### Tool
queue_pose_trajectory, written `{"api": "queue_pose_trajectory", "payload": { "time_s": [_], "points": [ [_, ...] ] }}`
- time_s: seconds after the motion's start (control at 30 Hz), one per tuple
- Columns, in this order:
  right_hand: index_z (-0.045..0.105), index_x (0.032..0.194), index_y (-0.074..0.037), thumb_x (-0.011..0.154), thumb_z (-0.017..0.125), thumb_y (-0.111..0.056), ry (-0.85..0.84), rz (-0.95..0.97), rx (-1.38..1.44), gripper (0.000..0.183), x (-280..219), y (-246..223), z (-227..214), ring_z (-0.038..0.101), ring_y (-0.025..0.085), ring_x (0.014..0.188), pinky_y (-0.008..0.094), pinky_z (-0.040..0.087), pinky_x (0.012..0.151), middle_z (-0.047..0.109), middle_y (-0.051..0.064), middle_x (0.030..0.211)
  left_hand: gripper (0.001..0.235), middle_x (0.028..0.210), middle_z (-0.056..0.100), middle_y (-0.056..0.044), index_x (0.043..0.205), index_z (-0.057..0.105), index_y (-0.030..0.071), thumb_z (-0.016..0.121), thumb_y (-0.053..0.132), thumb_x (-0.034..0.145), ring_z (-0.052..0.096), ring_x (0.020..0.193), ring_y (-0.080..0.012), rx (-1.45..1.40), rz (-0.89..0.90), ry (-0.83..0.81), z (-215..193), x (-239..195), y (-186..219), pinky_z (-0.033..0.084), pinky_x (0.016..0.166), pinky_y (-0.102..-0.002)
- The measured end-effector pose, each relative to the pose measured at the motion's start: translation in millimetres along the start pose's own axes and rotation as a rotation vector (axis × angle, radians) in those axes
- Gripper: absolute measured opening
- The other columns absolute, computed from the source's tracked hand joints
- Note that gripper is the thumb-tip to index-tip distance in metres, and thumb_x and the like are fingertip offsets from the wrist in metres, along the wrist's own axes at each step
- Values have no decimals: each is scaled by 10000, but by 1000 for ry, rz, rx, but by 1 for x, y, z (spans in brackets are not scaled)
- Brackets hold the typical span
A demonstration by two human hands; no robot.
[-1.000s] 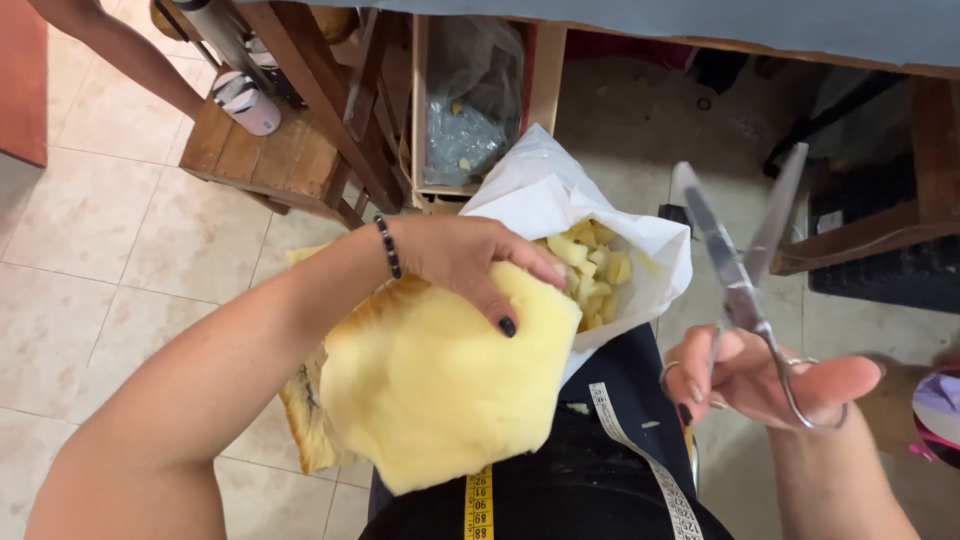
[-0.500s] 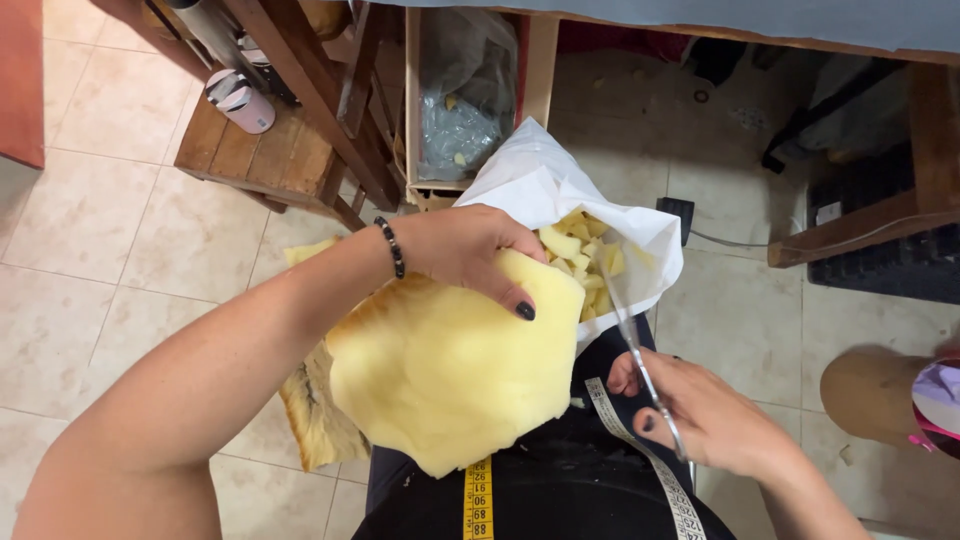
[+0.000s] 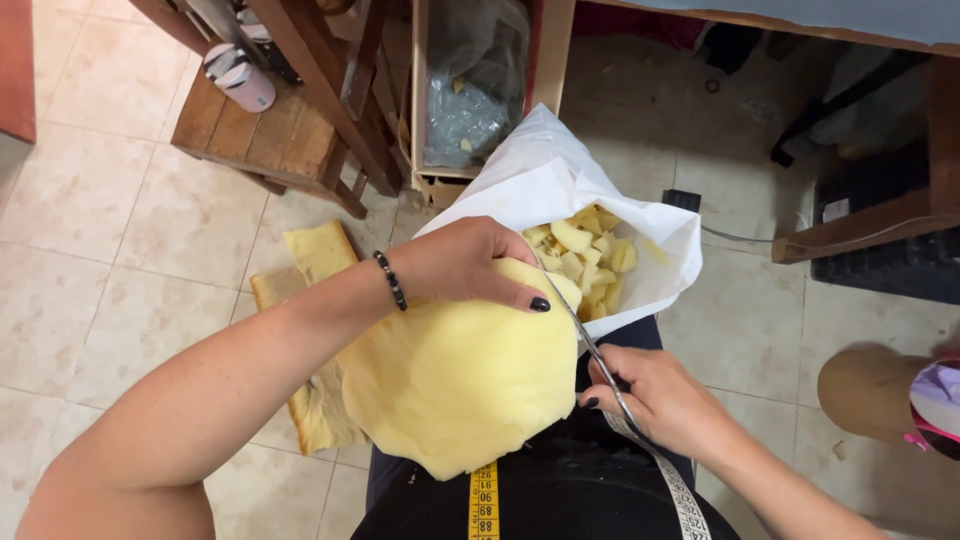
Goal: Cutting a large piece of yellow foam into small chunks using scissors and collecting them in a bag.
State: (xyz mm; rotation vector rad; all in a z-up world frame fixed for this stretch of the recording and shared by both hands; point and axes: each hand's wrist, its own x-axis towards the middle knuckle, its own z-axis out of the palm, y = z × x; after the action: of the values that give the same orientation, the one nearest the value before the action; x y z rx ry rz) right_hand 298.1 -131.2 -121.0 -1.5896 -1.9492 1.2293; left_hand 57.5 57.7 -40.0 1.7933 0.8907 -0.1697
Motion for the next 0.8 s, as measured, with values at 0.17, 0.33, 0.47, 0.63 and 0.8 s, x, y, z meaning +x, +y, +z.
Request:
{"api": "queue_pose_trajectory", "payload": {
  "time_s": [0.17,0.33,0.47,0.63,0.8],
  "points": [
    [689,770,-196,903,619,-499,-5,239,47,338,-5,-12,7,725,77,583,250,537,618,778,-64,609,548,1058,729,89,1175,723,256,695,569,726,648,956,-87,151,-102,-125,-9,-2,6,463,805,-231],
    [773,739,-180,919,681,-371,-2,305,175,278,-10,5,10,710,72,527,229,534,586,760,-45,556,411,922,700,80,1060,720,225,675,535,793,629,832,-81,147,-154,-209,-14,-2,0,459,713,-232],
    [751,770,-159,918,693,-285,-90,398,167,203,-10,5,-1,741,58,560,225,585,666,800,-30,594,323,949,731,88,1048,735,233,706,466,826,648,841,-70,85,-173,-139,-15,-8,-2,475,714,-232],
    [516,834,-202,839,252,-794,-315,115,1,649,-8,-9,-24,537,121,688,283,485,666,588,-71,773,265,919,743,82,1006,746,216,740,415,831,673,802,-58,-10,-138,-81,-13,-14,-8,506,682,-225],
    [535,934,-219,832,295,-821,-357,47,-144,656,5,-25,-23,602,151,784,321,503,724,628,-47,872,181,831,719,70,949,784,202,796,328,820,622,731,-56,-22,-126,32,4,-13,-3,461,630,-226]
  ]
}}
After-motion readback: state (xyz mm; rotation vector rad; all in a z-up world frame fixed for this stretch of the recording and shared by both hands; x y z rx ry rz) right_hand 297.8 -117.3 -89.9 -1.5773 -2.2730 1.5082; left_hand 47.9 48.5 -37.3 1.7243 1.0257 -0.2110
